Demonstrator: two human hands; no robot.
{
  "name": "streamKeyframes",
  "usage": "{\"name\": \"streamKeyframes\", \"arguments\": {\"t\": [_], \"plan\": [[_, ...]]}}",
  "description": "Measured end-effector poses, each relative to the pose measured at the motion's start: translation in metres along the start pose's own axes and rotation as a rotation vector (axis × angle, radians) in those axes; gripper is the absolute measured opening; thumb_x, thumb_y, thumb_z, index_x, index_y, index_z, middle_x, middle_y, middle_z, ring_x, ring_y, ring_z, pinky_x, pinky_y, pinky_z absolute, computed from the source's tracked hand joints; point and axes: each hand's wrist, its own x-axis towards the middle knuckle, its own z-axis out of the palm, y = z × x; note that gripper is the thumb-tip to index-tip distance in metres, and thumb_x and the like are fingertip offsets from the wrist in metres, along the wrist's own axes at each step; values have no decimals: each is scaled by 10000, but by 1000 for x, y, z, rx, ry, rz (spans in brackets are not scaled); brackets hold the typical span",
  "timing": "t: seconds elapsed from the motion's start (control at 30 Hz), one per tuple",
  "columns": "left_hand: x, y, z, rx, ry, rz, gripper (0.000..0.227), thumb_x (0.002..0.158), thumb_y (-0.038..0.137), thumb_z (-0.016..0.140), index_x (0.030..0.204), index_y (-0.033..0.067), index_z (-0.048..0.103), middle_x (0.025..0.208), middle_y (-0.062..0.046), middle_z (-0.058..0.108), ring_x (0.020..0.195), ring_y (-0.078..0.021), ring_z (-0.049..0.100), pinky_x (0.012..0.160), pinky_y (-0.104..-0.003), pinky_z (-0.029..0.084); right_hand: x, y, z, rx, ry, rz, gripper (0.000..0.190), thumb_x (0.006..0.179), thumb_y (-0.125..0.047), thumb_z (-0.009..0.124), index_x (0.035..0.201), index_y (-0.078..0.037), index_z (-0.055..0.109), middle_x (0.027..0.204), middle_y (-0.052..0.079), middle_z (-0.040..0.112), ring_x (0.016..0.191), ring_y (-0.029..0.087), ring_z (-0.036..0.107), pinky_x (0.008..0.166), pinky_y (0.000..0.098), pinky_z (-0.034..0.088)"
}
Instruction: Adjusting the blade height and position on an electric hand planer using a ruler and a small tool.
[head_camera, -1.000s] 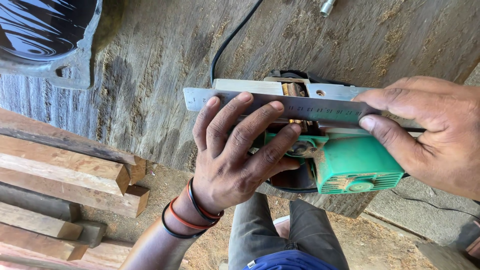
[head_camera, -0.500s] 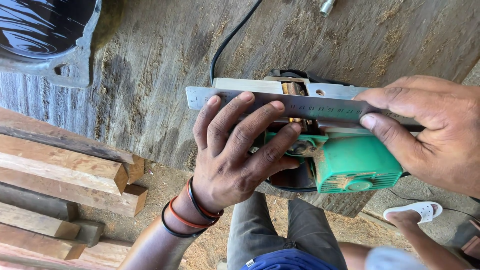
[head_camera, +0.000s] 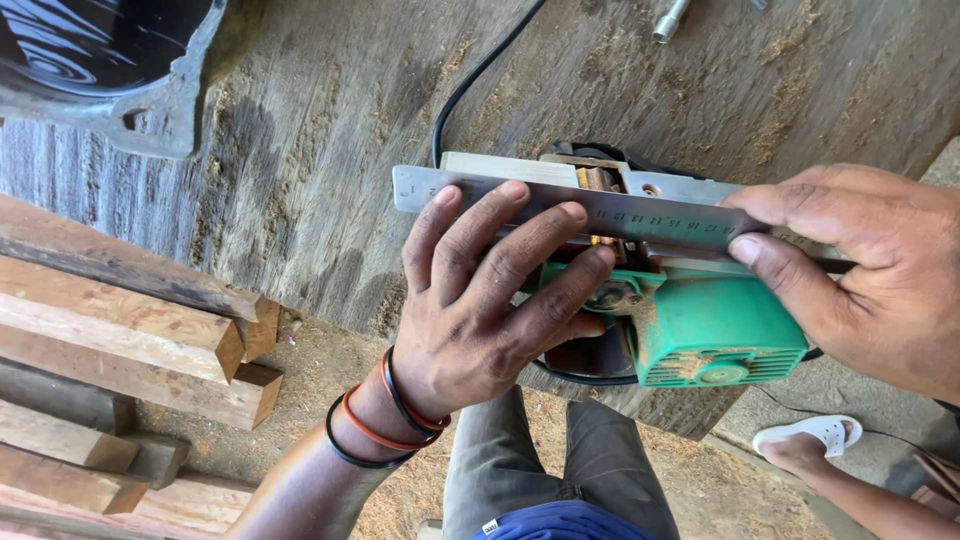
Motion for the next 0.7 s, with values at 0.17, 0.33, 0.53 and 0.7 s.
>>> {"name": "streamKeyframes", "arguments": {"t": [0.17,0.33,0.53,0.7], "plan": [[-1,0,0,-23,-3,-9,512,1003,503,741,1460,285,661,1540,-11,527,1464,-287,447,1280,-552,252,-1,4,1,-63,14,-79,223,908,-30,695,1123,2,744,952,147,741,841,219,738,752,344,591],[-1,-1,0,-21,-5,-3,532,989,494,723,1474,287,646,1550,-11,526,1472,-292,441,1288,-547,245,-2,7,1,-54,-22,4,228,937,-62,689,1152,-21,755,938,128,743,827,204,746,749,333,595],[-1,-1,-1,-31,-18,-4,535,990,495,719,1476,285,640,1568,-10,520,1483,-293,437,1285,-548,238,-1,7,2,-23,-28,6,250,939,-55,680,1178,-30,750,945,125,744,826,196,749,739,322,598],[-2,-2,-1,-34,-22,1,539,993,488,721,1484,282,634,1579,-17,513,1492,-296,430,1290,-552,237,-2,11,3,-2,-20,-18,246,933,-36,673,1167,-24,748,949,121,747,833,192,740,739,317,586]]}}
